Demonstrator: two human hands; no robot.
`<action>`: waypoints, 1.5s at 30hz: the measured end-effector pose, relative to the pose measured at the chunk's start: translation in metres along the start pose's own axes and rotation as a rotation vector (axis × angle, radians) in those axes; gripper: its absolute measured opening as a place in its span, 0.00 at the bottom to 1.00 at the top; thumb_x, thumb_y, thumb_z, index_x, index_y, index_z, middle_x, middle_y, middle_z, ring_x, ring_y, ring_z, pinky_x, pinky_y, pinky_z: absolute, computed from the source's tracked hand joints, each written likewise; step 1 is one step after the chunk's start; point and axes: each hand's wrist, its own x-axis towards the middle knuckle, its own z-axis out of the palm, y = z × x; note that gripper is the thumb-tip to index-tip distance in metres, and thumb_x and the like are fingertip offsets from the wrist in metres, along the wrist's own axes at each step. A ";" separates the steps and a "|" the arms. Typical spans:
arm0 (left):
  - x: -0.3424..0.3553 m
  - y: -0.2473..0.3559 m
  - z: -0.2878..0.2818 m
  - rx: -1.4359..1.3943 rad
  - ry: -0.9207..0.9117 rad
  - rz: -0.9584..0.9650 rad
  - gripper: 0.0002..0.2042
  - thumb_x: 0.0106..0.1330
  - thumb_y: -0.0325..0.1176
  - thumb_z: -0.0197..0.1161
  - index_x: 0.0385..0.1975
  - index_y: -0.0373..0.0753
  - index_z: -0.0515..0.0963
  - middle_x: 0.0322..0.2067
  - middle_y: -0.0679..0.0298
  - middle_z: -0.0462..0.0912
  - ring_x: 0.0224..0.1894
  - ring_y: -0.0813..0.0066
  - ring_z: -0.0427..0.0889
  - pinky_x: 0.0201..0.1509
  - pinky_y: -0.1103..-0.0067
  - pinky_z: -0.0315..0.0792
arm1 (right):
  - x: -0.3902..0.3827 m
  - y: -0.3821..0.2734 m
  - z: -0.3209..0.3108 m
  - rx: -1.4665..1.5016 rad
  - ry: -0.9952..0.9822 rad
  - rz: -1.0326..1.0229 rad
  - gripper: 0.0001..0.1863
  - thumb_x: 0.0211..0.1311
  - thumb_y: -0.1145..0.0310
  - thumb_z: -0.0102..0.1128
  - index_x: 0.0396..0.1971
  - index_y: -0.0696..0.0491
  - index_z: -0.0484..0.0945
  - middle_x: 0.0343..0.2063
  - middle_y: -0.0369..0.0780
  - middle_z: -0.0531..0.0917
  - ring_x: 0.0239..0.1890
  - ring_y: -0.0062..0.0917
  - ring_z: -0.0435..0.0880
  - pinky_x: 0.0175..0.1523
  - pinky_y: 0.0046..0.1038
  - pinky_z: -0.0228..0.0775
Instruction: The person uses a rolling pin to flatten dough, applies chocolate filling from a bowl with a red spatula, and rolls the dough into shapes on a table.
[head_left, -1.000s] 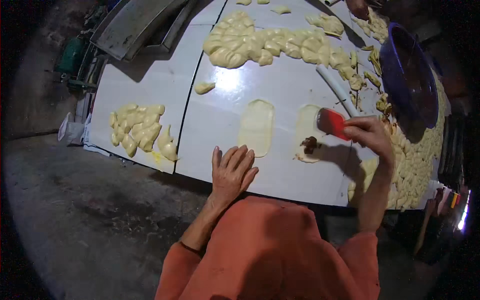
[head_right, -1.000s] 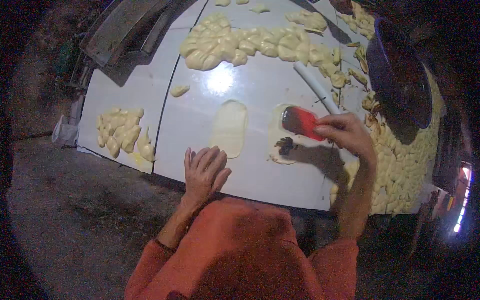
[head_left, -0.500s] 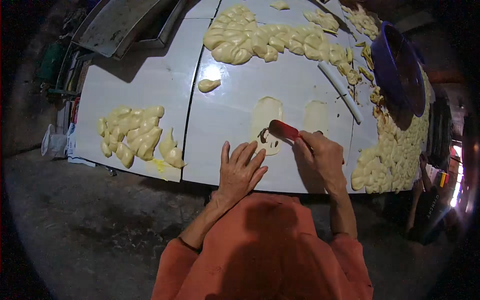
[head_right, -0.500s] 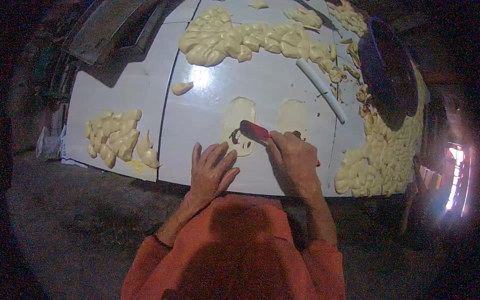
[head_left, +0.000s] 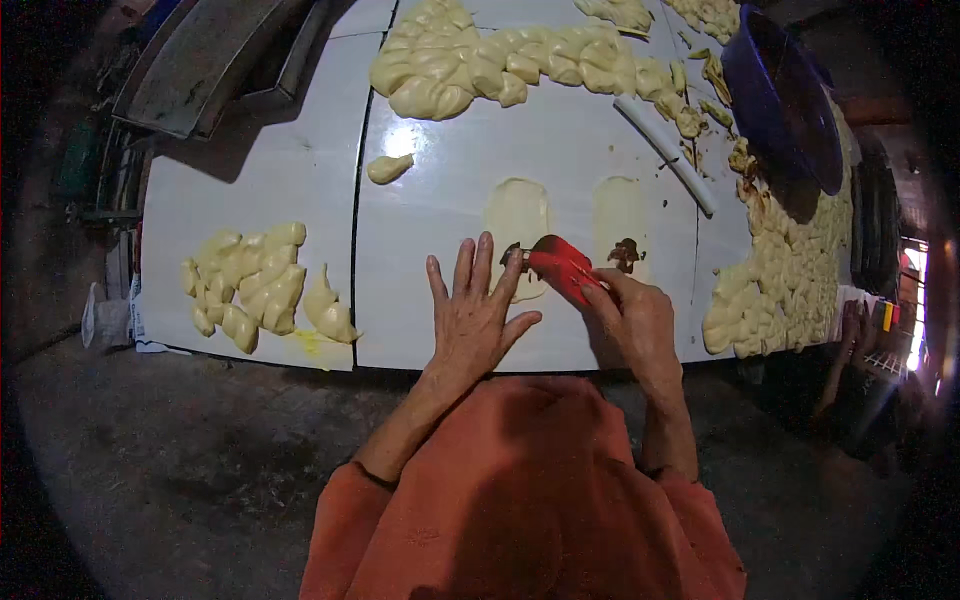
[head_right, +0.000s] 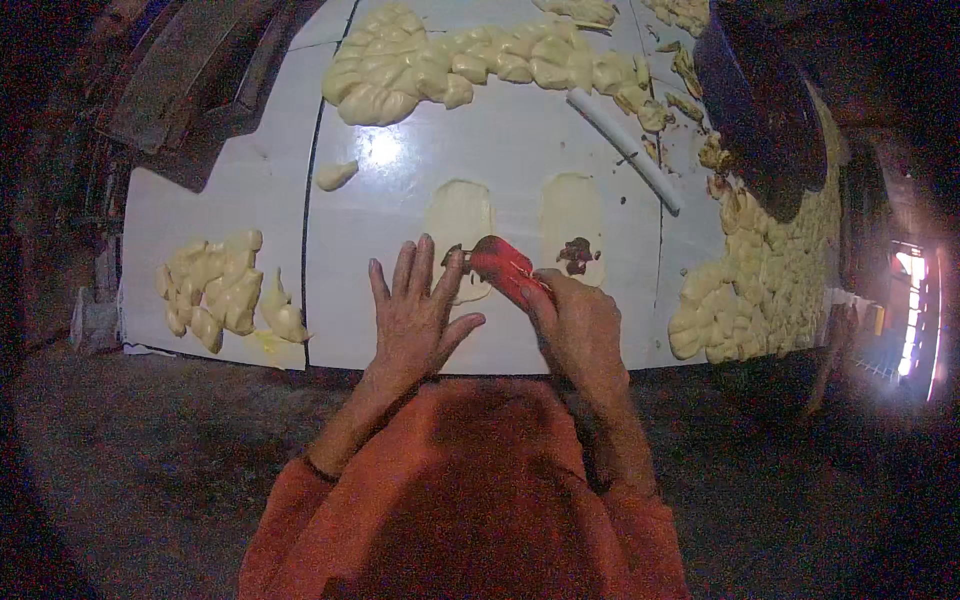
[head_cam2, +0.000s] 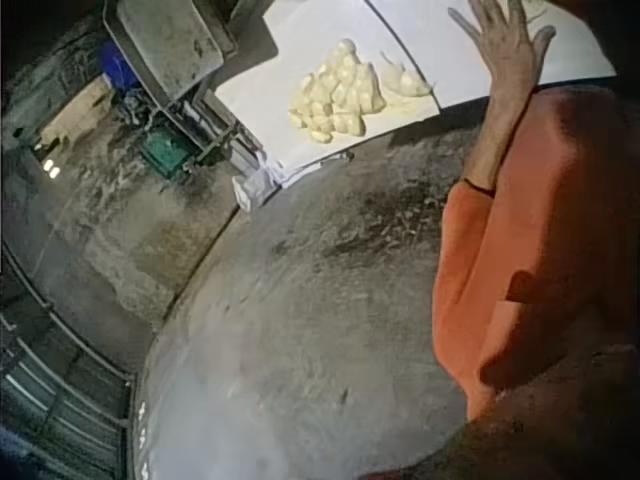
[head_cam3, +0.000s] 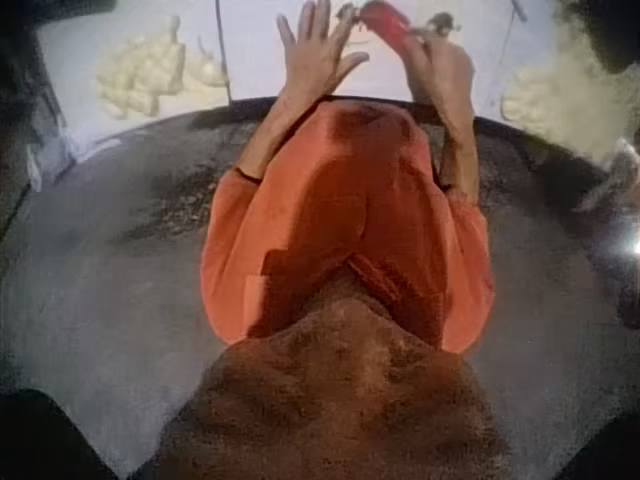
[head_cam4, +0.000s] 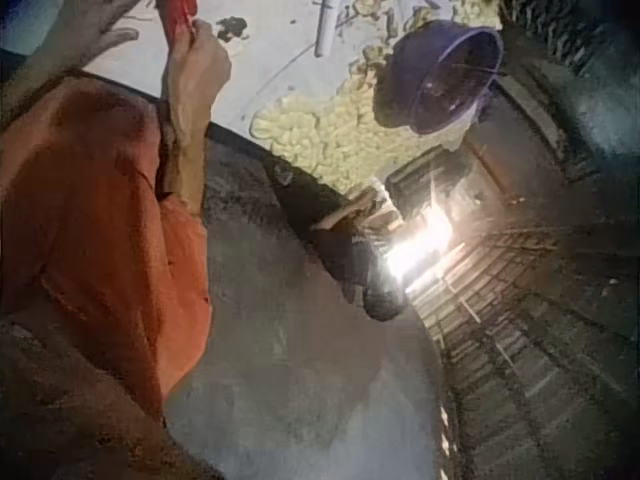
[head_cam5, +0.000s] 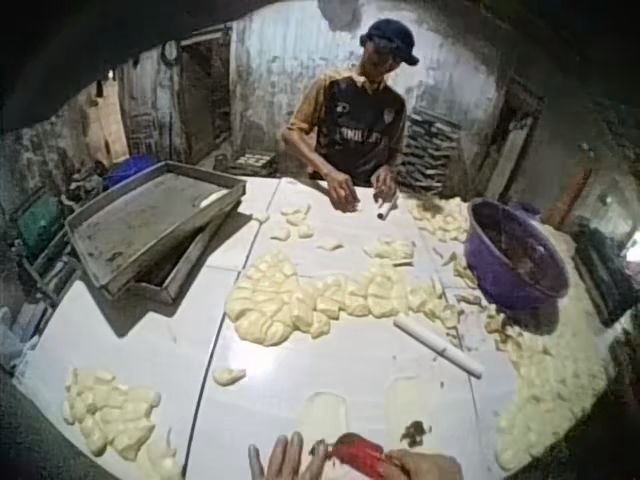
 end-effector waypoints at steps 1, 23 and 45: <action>-0.001 -0.001 -0.001 0.002 -0.002 0.001 0.45 0.64 0.64 0.63 0.77 0.49 0.59 0.75 0.41 0.54 0.77 0.39 0.52 0.71 0.29 0.41 | 0.000 0.001 0.001 0.003 0.000 0.000 0.17 0.71 0.56 0.61 0.47 0.53 0.85 0.35 0.51 0.88 0.38 0.49 0.88 0.45 0.45 0.78; -0.023 -0.017 -0.012 0.037 -0.090 0.116 0.40 0.66 0.66 0.59 0.75 0.54 0.64 0.76 0.42 0.54 0.78 0.37 0.50 0.72 0.30 0.39 | 0.018 0.022 0.025 0.246 0.118 -0.021 0.17 0.69 0.59 0.65 0.46 0.57 0.86 0.31 0.46 0.89 0.31 0.37 0.89 0.38 0.35 0.78; -0.030 -0.007 -0.023 0.044 -0.037 -0.008 0.36 0.61 0.57 0.73 0.69 0.54 0.73 0.73 0.49 0.63 0.76 0.38 0.56 0.76 0.36 0.44 | 0.129 0.194 -0.214 -0.697 0.782 0.221 0.16 0.72 0.69 0.52 0.52 0.49 0.86 0.38 0.47 0.82 0.40 0.47 0.88 0.44 0.47 0.80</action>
